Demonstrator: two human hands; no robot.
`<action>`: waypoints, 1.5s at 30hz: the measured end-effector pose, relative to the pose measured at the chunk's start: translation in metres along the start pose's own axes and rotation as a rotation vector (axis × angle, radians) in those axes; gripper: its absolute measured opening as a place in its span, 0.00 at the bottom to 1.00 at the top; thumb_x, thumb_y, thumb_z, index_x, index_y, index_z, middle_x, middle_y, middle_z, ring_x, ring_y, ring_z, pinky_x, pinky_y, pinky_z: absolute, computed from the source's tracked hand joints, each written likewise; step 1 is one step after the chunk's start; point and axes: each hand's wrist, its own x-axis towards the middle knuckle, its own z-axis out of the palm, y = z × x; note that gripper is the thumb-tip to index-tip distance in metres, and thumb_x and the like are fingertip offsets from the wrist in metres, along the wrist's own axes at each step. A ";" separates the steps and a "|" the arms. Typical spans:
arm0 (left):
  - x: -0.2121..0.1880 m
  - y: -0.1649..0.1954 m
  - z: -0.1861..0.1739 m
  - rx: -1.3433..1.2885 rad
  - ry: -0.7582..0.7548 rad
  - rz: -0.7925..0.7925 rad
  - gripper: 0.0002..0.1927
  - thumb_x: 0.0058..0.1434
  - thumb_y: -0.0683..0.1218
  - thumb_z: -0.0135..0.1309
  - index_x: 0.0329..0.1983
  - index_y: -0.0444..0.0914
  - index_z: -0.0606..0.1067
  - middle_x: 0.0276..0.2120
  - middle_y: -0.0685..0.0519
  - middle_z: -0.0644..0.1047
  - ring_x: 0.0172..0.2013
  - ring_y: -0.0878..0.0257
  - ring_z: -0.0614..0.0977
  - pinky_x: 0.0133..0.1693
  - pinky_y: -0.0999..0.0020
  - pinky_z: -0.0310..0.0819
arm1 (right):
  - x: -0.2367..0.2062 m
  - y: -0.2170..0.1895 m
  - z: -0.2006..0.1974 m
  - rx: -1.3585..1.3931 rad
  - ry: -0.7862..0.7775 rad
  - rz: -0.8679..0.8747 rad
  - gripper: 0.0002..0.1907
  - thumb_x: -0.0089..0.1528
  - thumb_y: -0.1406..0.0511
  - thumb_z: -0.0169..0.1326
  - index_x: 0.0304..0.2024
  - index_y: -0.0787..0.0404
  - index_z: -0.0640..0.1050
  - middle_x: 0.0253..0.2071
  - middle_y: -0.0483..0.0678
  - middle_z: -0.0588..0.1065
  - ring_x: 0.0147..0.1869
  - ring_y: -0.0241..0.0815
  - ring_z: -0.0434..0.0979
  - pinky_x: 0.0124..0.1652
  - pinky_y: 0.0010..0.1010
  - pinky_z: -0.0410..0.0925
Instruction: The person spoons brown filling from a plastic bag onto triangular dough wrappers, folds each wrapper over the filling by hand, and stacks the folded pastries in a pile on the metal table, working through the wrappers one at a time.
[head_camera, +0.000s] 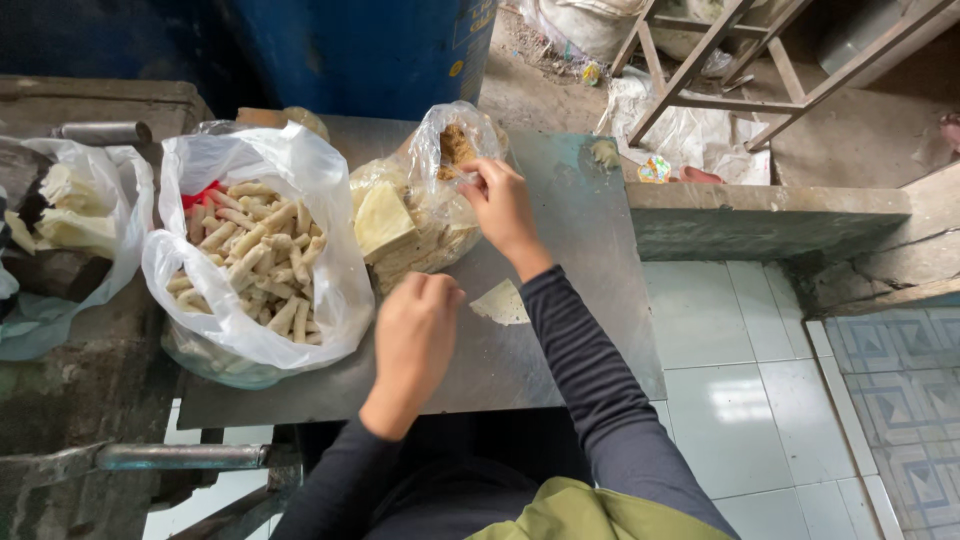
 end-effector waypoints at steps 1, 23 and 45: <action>-0.003 -0.004 0.022 -0.015 -0.077 -0.026 0.07 0.62 0.45 0.61 0.35 0.39 0.76 0.34 0.47 0.76 0.38 0.48 0.79 0.39 0.52 0.73 | 0.010 0.002 0.005 -0.003 -0.003 -0.013 0.11 0.59 0.70 0.63 0.44 0.63 0.82 0.33 0.51 0.76 0.32 0.40 0.77 0.34 0.30 0.69; -0.011 -0.020 0.070 -0.462 -0.328 -0.418 0.12 0.56 0.40 0.60 0.43 0.33 0.75 0.30 0.46 0.83 0.31 0.55 0.86 0.35 0.63 0.78 | -0.015 0.043 -0.045 0.771 0.310 0.454 0.15 0.72 0.61 0.50 0.40 0.67 0.79 0.27 0.42 0.74 0.25 0.29 0.68 0.24 0.22 0.60; -0.024 -0.005 0.068 -0.457 -0.165 -0.285 0.08 0.60 0.38 0.57 0.43 0.33 0.75 0.32 0.47 0.81 0.31 0.59 0.85 0.35 0.66 0.78 | -0.216 0.005 -0.090 0.221 -0.020 0.041 0.12 0.64 0.78 0.54 0.46 0.62 0.81 0.41 0.45 0.77 0.40 0.33 0.78 0.44 0.23 0.74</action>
